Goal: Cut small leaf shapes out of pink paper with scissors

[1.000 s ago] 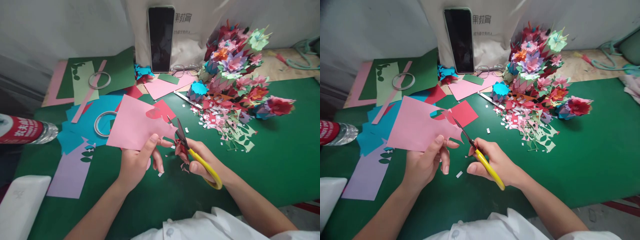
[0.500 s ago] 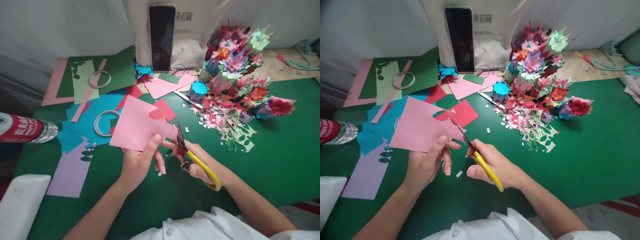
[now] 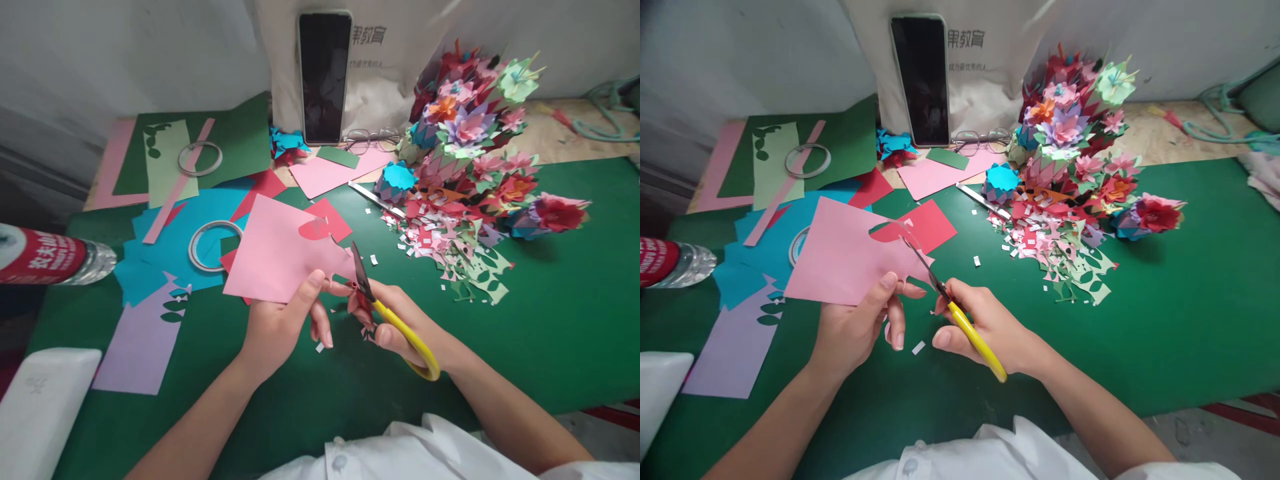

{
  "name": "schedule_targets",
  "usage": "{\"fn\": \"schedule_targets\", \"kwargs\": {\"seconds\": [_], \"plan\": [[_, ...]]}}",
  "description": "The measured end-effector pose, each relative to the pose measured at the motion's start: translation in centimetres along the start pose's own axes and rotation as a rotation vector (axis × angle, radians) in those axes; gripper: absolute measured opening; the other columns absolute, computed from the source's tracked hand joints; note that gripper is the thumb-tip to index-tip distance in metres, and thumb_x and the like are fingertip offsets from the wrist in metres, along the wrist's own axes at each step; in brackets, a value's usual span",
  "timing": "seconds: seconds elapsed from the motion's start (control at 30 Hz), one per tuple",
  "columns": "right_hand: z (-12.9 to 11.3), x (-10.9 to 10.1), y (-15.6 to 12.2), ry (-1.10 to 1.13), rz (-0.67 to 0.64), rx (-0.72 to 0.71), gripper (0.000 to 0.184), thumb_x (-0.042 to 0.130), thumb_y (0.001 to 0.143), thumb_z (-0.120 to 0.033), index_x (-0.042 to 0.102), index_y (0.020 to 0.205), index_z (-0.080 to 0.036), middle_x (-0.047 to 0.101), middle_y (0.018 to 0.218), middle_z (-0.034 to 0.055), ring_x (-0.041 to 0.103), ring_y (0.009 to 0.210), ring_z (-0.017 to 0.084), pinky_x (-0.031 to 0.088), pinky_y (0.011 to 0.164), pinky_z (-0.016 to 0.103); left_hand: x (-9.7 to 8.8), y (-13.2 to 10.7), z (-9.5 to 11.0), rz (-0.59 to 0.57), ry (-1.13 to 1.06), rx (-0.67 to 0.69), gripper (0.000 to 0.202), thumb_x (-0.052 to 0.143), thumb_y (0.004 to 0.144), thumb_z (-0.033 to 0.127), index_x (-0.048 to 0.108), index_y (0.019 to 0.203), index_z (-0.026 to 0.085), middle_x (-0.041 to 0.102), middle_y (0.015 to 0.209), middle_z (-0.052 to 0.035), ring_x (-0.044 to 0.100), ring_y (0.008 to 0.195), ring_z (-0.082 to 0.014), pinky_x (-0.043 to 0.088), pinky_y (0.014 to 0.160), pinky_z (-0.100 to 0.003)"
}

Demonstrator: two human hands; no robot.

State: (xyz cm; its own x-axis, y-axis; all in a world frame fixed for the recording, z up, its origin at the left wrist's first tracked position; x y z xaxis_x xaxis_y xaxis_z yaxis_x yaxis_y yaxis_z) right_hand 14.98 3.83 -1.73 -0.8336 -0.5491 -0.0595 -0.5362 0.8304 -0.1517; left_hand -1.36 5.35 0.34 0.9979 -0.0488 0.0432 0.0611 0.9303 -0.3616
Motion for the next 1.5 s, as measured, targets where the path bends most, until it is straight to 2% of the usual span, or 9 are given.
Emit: {"fn": "schedule_targets", "kwargs": {"seconds": [0.2,0.33,0.43,0.77,1.03,1.27,1.5], "plan": [[0.0,0.1,0.1,0.004,0.032,-0.021,0.061,0.047,0.081,-0.079,0.049,0.087,-0.018,0.042,0.069,-0.0035,0.035,0.056,0.01,0.031,0.05,0.024,-0.1,0.4,-0.8,-0.106,0.013,0.028,0.034,0.056,0.089,0.042,0.07,0.073,0.014,0.071,0.055,-0.0029,0.055,0.032,-0.0096,0.04,0.034,-0.021],[0.1,0.0,0.1,0.007,0.058,-0.027,0.06,0.048,0.081,-0.078,0.048,0.086,-0.018,0.043,0.069,-0.0032,0.035,0.057,0.01,0.03,0.05,0.024,-0.1,0.4,-1.0,-0.16,0.035,0.026,0.036,0.054,0.092,0.042,0.073,0.075,0.016,0.068,0.051,-0.0012,0.058,0.038,-0.0104,0.043,0.039,-0.021],[0.1,-0.1,0.1,-0.011,0.078,-0.027,0.06,0.048,0.081,-0.078,0.049,0.086,-0.018,0.044,0.069,-0.0032,0.035,0.057,0.01,0.03,0.05,0.023,-0.1,0.4,-0.8,-0.156,0.041,0.036,0.034,0.054,0.091,0.04,0.074,0.075,0.017,0.063,0.046,0.0008,0.059,0.041,-0.0111,0.042,0.04,-0.021],[0.2,-0.4,0.1,-0.089,0.104,-0.005,0.064,0.048,0.08,-0.08,0.053,0.085,-0.017,0.043,0.064,-0.004,0.034,0.055,0.01,0.028,0.049,0.023,-0.4,0.6,-0.4,-0.14,-0.009,0.049,0.034,0.055,0.092,0.031,0.07,0.064,0.018,0.07,0.063,0.0011,0.055,0.039,-0.0054,0.042,0.04,-0.018],[0.2,-0.6,0.1,-0.096,0.131,0.037,0.062,0.054,0.077,-0.079,0.052,0.08,-0.017,0.042,0.062,-0.0049,0.032,0.053,0.009,0.027,0.047,0.022,-1.2,1.0,-0.9,-0.146,0.01,0.085,0.038,0.059,0.091,0.043,0.07,0.063,0.02,0.061,0.05,0.0026,0.054,0.039,-0.0081,0.039,0.038,-0.022],[0.1,-0.7,0.1,-0.098,0.159,0.06,0.059,0.058,0.076,-0.076,0.05,0.075,-0.017,0.041,0.06,-0.0057,0.03,0.051,0.008,0.026,0.045,0.022,-1.7,1.1,-0.7,-0.138,0.027,0.125,0.035,0.059,0.091,0.041,0.071,0.066,0.02,0.058,0.045,0.0036,0.053,0.036,-0.0089,0.043,0.039,-0.023],[0.5,-0.8,-0.1,-0.153,0.164,0.127,0.063,0.058,0.072,-0.081,0.048,0.071,-0.018,0.036,0.057,-0.0062,0.031,0.05,0.008,0.025,0.046,0.023,-2.2,1.4,-0.3,-0.111,0.056,0.145,0.033,0.06,0.091,0.035,0.071,0.064,0.021,0.058,0.043,0.0033,0.054,0.037,-0.0102,0.045,0.042,-0.024]]}}
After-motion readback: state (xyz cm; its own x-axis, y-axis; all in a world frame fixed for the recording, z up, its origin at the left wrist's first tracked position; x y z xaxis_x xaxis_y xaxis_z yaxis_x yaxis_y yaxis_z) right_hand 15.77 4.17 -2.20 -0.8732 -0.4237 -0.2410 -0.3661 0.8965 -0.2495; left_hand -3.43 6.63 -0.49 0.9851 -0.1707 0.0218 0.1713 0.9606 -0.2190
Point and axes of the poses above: each hand's wrist, its own y-axis towards the middle knuckle, its own x-axis out of the palm, z = x × y, the point moved 4 cm from there along y, towards the middle knuckle
